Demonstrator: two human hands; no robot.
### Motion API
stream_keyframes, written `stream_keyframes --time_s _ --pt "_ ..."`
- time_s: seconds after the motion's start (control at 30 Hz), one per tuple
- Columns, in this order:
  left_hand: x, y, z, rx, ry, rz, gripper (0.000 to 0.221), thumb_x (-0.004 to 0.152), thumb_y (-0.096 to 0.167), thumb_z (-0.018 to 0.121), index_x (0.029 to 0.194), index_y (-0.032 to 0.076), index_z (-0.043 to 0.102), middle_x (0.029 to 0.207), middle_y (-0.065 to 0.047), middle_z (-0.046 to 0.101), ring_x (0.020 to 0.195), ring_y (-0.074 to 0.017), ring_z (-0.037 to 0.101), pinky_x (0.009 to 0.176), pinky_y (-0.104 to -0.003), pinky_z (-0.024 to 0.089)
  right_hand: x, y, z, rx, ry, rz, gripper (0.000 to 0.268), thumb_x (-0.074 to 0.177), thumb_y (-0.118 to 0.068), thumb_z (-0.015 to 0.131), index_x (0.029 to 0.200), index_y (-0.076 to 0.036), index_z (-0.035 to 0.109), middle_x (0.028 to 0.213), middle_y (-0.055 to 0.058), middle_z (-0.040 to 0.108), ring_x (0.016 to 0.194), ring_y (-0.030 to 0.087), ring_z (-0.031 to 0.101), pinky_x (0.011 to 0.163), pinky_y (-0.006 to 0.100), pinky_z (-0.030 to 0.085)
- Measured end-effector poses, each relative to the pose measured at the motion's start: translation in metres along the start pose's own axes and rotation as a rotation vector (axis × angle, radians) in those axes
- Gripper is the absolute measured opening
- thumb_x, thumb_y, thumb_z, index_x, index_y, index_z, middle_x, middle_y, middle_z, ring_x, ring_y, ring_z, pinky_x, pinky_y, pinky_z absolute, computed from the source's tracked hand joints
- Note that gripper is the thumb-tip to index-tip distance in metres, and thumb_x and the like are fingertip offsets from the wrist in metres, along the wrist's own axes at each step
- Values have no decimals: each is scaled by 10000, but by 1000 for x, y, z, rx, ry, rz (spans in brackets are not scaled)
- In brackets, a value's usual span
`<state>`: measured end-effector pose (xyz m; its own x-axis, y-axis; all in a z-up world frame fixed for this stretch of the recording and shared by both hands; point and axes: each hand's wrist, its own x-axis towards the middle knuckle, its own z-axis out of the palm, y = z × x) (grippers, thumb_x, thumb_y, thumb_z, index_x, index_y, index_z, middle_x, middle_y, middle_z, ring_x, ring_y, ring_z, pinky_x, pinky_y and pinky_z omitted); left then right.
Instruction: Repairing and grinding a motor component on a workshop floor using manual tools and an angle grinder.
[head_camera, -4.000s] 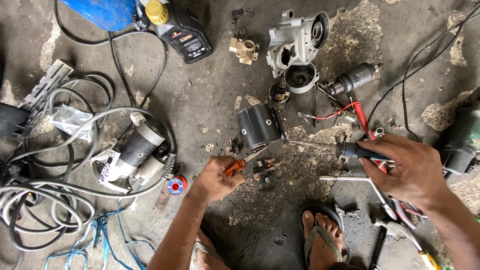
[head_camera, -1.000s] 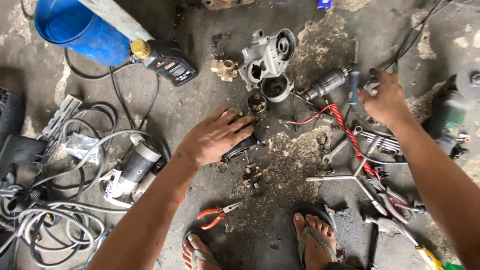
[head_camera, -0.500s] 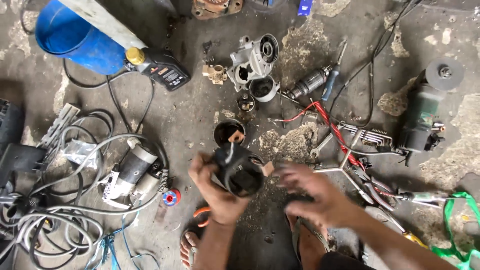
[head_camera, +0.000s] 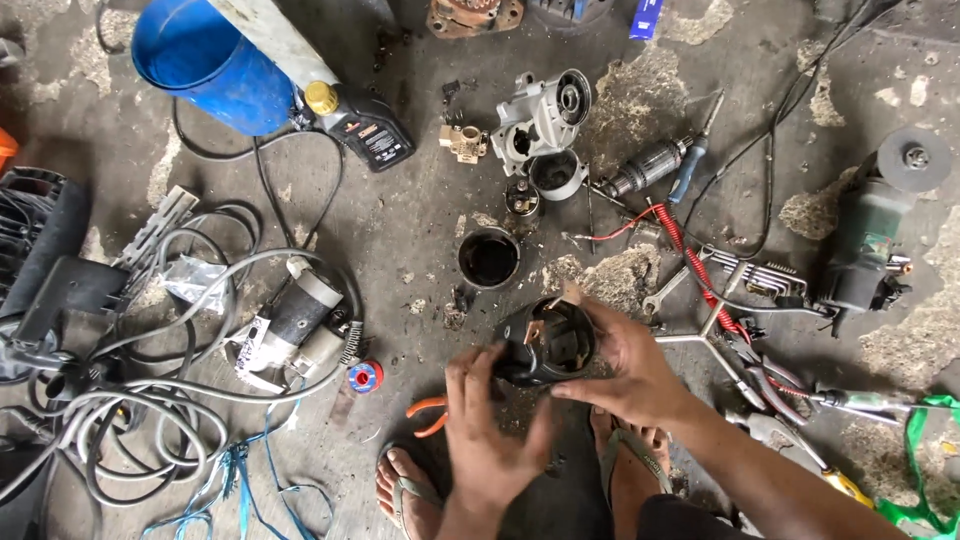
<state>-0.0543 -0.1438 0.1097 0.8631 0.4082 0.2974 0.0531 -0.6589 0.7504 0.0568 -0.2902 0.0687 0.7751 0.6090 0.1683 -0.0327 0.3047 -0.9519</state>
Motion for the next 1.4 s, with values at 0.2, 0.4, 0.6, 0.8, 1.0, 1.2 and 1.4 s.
stream_keyframes --time_s 0.2,0.4,0.6,0.8,1.0,1.2,1.4 --pt "22 -5 -25 -54 -165 97 364 731 233 853 1009 88 668 1196 -100 608 1062 -256 564 957 -398 408 8 17 -22 23 -94 67 949 619 -1 880 1446 95 424 1356 209 613 1252 287 607 1183 416 425" --pt "39 -10 -37 59 -322 368 300 698 128 786 989 108 716 1144 -52 620 1133 -257 552 1049 -497 372 22 41 -36 -45 -175 28 1015 637 -79 872 1482 105 340 1495 284 483 1397 357 487 1251 497 313" --pt "54 -23 -21 -438 -145 69 167 791 113 661 946 51 665 1177 -128 567 1125 -263 568 902 -385 567 49 38 -38 200 -215 102 773 697 -187 902 1376 -23 571 1336 140 638 1237 256 601 1157 424 426" --pt "102 -48 -10 25 -726 49 1385 493 248 1074 1574 96 222 1644 -160 324 1519 -374 345 1230 -588 296 75 27 -42 125 -476 41 783 800 -248 828 1445 -14 449 1370 196 596 1300 343 626 1154 527 526" --pt "117 -58 4 22 -648 227 1262 440 217 910 1547 26 334 1369 -192 651 1181 -374 667 1016 -464 552 72 28 -47 -465 -432 241 1001 559 159 683 1459 -236 489 1600 96 268 1461 396 349 1147 671 375" --pt "124 -92 26 278 -550 341 929 592 263 881 1440 57 561 1170 -140 703 1138 -346 656 1010 -504 497 45 73 -74 -306 -9 89 659 761 205 619 1368 -48 582 1096 198 675 983 340 712 868 463 615" --pt "134 -97 41 479 -605 327 939 542 370 869 1416 185 581 1150 -56 709 1104 -253 666 986 -444 467 56 94 -58 -385 39 -126 184 825 64 742 988 -17 721 827 134 707 651 214 678 486 275 557"
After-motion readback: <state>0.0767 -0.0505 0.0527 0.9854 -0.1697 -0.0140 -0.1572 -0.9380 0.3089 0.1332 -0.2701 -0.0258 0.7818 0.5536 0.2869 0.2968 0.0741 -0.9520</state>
